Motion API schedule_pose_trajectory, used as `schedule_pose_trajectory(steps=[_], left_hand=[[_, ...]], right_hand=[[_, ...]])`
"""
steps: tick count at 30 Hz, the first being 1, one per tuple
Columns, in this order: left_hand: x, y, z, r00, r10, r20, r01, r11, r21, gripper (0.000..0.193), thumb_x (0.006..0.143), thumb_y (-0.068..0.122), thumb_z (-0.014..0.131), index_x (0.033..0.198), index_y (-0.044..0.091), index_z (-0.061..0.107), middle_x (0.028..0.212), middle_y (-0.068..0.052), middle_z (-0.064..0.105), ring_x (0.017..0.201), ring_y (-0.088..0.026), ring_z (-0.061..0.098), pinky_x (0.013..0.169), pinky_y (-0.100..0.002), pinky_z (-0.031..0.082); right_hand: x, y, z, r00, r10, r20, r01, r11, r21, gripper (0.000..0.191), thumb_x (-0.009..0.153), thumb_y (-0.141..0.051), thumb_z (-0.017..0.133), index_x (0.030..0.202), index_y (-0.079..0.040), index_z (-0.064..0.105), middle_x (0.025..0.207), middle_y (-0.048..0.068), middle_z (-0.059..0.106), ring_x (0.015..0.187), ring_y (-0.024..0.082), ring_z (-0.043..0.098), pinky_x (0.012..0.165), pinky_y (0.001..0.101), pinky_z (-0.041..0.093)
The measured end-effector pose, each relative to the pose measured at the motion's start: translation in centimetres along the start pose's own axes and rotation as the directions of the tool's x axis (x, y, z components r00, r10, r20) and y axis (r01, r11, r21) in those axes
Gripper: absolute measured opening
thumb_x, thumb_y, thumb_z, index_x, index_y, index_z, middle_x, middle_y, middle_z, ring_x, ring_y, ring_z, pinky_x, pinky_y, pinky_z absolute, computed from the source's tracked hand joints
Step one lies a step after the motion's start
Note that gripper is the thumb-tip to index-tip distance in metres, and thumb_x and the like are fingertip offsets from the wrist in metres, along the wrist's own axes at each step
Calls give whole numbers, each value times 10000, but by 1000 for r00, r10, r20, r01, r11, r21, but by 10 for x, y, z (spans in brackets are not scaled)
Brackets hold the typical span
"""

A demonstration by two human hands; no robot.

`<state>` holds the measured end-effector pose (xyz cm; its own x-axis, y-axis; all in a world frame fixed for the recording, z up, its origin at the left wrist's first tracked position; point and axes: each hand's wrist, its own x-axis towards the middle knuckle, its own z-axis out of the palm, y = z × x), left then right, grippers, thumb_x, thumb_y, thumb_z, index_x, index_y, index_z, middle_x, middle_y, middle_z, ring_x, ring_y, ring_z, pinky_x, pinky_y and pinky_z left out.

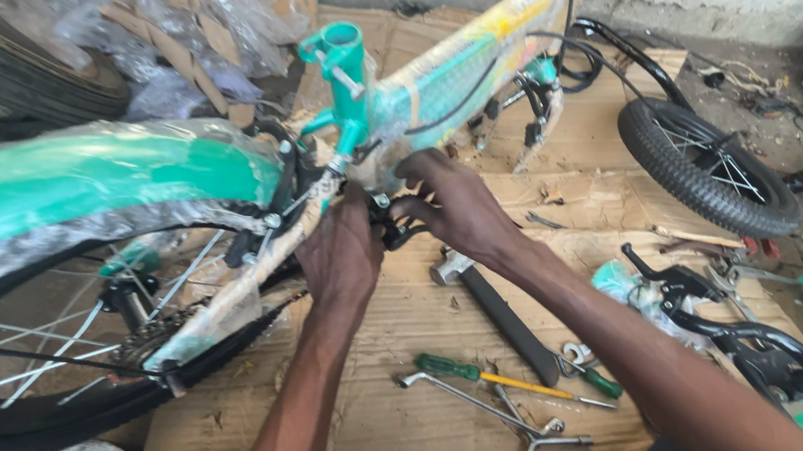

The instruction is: The person assembles a new children's bicycle lying on cardboard on the ground. They align the rear wheel and fender, tighten axle and frame bolts with a wrench, use pliers, then fit and fasten a white plastic chain guard with cartoon stickers to the frame and continue tightening fasteners by hand and with tools.

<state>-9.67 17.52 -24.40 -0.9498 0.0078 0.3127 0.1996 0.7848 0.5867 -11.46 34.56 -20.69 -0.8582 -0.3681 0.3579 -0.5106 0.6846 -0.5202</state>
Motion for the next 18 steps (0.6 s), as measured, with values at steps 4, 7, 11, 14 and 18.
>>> schedule_pose_trajectory(steps=[4, 7, 11, 14, 18], left_hand=[[0, -2, -2, 1000, -19, 19, 21, 997, -78, 540, 794, 144, 767, 1275, 44, 543, 1049, -188, 700, 993, -404, 673, 779, -556, 500], [1, -5, -2, 998, -20, 59, 27, 991, -131, 483, 822, 171, 755, 1252, 64, 563, 1088, -170, 710, 1018, -394, 676, 810, -546, 512], [1, -11, 2, 999, -17, 50, 24, 991, -135, 512, 839, 164, 734, 1302, 55, 545, 1093, -201, 690, 1000, -418, 660, 795, -559, 501], [1, -14, 6, 980, 144, -139, -152, 987, -50, 363, 852, 146, 746, 1166, 35, 601, 1040, -217, 698, 1024, -423, 659, 855, -555, 492], [1, -16, 10, 986, 120, -114, -126, 991, -49, 372, 794, 133, 761, 1122, 34, 616, 1002, -220, 698, 1001, -432, 651, 841, -559, 478]], right_hand=[[9, -12, 0, 993, -107, -53, 104, 993, -49, 192, 928, -182, 756, 1055, -48, 703, 1050, 147, 695, 985, 382, 673, 845, 458, 522], [18, -15, -1, 988, -130, 88, 140, 983, -123, 187, 932, -147, 729, 1062, -22, 678, 1084, 170, 663, 994, 403, 655, 843, 471, 524], [23, -17, -3, 928, -309, 206, 340, 931, -135, 316, 760, -48, 711, 1068, 7, 664, 1071, 192, 639, 1029, 407, 640, 866, 460, 537], [22, -21, -3, 943, -281, 180, 308, 940, -147, 283, 805, -57, 728, 1068, 22, 658, 1090, 203, 632, 1042, 414, 628, 875, 477, 525], [24, -24, -3, 954, -233, 189, 270, 941, -204, 191, 829, -46, 719, 1004, 14, 673, 1039, 189, 647, 1034, 400, 638, 878, 477, 527]])
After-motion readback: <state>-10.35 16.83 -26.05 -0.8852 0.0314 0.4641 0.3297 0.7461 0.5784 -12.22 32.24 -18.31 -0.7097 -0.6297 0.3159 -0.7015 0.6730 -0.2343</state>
